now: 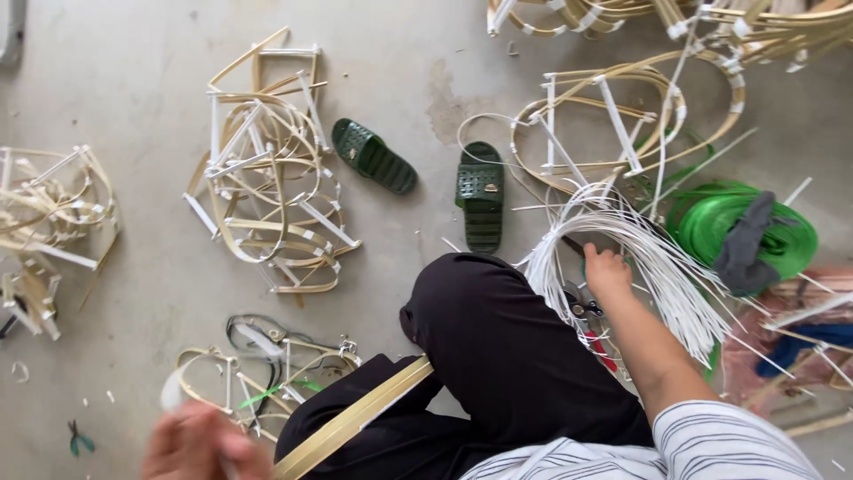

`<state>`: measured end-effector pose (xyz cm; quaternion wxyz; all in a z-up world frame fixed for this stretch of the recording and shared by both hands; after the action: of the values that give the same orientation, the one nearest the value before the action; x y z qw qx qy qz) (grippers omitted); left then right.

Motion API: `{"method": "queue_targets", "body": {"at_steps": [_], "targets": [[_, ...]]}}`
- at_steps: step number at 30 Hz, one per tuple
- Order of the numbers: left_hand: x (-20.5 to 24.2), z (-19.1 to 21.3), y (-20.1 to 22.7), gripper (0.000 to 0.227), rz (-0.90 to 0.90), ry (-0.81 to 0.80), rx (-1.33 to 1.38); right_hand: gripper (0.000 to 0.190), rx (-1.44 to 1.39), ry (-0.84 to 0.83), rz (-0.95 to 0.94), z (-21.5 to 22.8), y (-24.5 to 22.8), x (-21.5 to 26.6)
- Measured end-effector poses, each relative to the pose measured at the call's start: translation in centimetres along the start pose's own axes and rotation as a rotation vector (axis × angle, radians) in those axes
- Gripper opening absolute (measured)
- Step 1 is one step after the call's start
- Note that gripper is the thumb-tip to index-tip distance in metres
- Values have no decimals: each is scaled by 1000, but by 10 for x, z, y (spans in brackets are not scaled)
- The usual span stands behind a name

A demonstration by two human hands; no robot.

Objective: Assemble and wrap white plastic or tape around curved wooden frame components.

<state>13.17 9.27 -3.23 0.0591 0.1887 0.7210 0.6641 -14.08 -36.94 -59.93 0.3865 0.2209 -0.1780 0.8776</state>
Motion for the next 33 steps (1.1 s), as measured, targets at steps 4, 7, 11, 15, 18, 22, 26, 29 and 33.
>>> {"method": "queue_targets", "body": {"at_steps": [4,7,11,15,18,22,26,29,33], "targets": [[-13,-115,-31,29,225,91,292,23,56,-60,-4,0,7,-3],[-19,-180,-27,39,347,101,194,40,30,-176,24,20,8,4],[-24,-208,-53,16,375,116,242,57,-256,-254,114,170,-47,63],[-32,-232,-68,11,281,135,322,55,-850,-168,572,327,-123,163],[-36,-238,-69,9,215,163,368,56,-923,-170,866,371,-167,216],[-35,-240,-64,9,145,152,397,53,-763,-242,822,379,-193,232],[-35,-237,-66,10,149,136,413,51,-802,-159,897,379,-194,232],[-33,-237,-62,11,147,108,393,51,-823,-101,887,372,-189,227],[-36,-234,-60,10,151,86,400,42,-954,-109,786,331,-165,201]]}}
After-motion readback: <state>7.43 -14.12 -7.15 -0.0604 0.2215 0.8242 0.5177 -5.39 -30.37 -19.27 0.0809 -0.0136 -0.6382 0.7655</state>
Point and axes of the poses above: each hand's wrist, its own x-axis away from the middle knuckle, its own z-axis out of the back of the hand, y = z × x, the point moved 6 cm from there along -x, towards the middle knuckle, and after that the axes turned 4 degrees about y, right-handed, at the moved point
